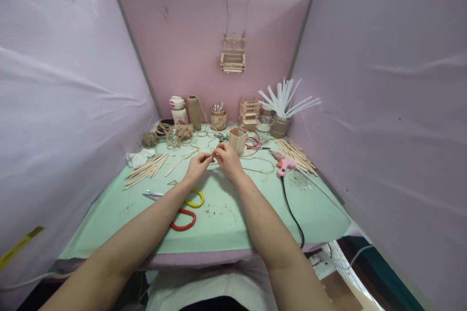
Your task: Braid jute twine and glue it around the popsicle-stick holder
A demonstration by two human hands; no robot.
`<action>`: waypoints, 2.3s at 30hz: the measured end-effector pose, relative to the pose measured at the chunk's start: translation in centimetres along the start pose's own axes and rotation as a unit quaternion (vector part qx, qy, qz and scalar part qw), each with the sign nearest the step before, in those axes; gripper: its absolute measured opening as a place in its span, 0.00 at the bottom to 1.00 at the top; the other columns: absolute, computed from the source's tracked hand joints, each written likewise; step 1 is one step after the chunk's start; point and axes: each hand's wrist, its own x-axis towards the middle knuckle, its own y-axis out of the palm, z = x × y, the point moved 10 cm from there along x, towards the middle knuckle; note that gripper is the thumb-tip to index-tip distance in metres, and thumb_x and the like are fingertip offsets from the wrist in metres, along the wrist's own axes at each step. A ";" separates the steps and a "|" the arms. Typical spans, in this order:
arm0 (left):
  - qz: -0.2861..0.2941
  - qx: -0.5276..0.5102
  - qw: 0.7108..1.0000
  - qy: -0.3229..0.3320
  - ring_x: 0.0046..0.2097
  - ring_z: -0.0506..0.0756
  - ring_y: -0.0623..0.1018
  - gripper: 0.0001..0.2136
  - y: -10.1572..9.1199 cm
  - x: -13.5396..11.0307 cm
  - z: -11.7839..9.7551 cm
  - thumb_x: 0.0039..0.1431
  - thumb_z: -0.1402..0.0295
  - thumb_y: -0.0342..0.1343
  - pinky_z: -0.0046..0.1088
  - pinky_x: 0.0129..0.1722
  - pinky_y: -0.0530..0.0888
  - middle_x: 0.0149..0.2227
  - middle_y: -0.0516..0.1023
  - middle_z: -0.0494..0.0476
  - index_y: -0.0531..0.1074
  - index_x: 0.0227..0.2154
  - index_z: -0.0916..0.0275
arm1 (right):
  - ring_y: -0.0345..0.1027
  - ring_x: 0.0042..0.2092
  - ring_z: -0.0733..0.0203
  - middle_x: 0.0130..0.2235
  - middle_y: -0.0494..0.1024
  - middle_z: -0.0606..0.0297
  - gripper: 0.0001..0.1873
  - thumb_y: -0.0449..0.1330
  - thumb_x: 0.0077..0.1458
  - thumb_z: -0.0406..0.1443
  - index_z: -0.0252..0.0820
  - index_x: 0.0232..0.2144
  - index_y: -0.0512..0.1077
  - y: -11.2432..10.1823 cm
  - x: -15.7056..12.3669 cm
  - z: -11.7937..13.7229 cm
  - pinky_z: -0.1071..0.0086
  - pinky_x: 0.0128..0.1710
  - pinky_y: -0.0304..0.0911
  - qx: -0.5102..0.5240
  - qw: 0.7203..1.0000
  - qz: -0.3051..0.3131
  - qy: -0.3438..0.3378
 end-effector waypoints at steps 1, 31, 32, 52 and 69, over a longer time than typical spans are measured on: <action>0.001 -0.008 1.000 -0.003 0.34 0.53 0.74 0.11 0.0 0.0 0.1 0.49 0.63 0.55 0.28 0.36 0.69 0.29 0.77 0.56 0.76 0.30 0.65 | 0.63 0.42 0.59 0.40 0.67 0.59 0.09 0.52 0.56 0.32 0.43 0.30 0.72 0.0 0.1 -0.2 0.64 0.44 0.61 0.020 1.000 -0.003 0.013; -0.022 0.079 0.996 0.043 0.30 0.52 0.72 0.12 -0.5 -0.6 -1.9 0.52 0.61 0.54 0.26 0.32 0.67 0.26 0.77 0.54 0.77 0.27 0.64 | 0.56 0.27 0.69 0.24 0.64 0.72 0.13 0.63 0.38 0.43 0.41 0.26 0.69 3.0 -2.6 -5.4 0.76 0.23 0.50 0.349 0.851 -0.022 0.391; -0.024 0.080 0.996 0.043 0.30 0.52 0.72 0.12 -0.5 -0.6 -1.8 0.52 0.61 0.54 0.26 0.32 0.67 0.26 0.77 0.54 0.77 0.27 0.64 | 0.56 0.27 0.69 0.24 0.64 0.72 0.13 0.63 0.38 0.43 0.41 0.26 0.69 2.9 -2.7 -5.5 0.76 0.23 0.51 0.349 0.848 -0.027 0.397; -0.039 0.046 0.998 -0.002 0.30 0.52 0.72 0.10 -1.0 0.0 0.1 0.48 0.61 0.57 0.28 0.33 0.67 0.27 0.77 0.54 0.75 0.25 0.63 | 0.52 0.23 0.69 0.19 0.64 0.71 0.17 0.60 0.41 0.48 0.39 0.23 0.70 3.3 -2.2 -6.1 0.74 0.23 0.49 0.267 0.903 0.018 0.336; -0.074 0.120 0.990 0.015 0.28 0.51 0.70 0.05 -1.7 -0.2 -0.7 0.46 0.69 0.54 0.26 0.31 0.66 0.24 0.74 0.52 0.73 0.22 0.63 | 0.66 0.34 0.60 0.30 0.77 0.63 0.12 0.57 0.47 0.42 0.39 0.27 0.75 2.6 -1.7 -5.1 0.69 0.34 0.60 0.168 0.947 -0.005 0.275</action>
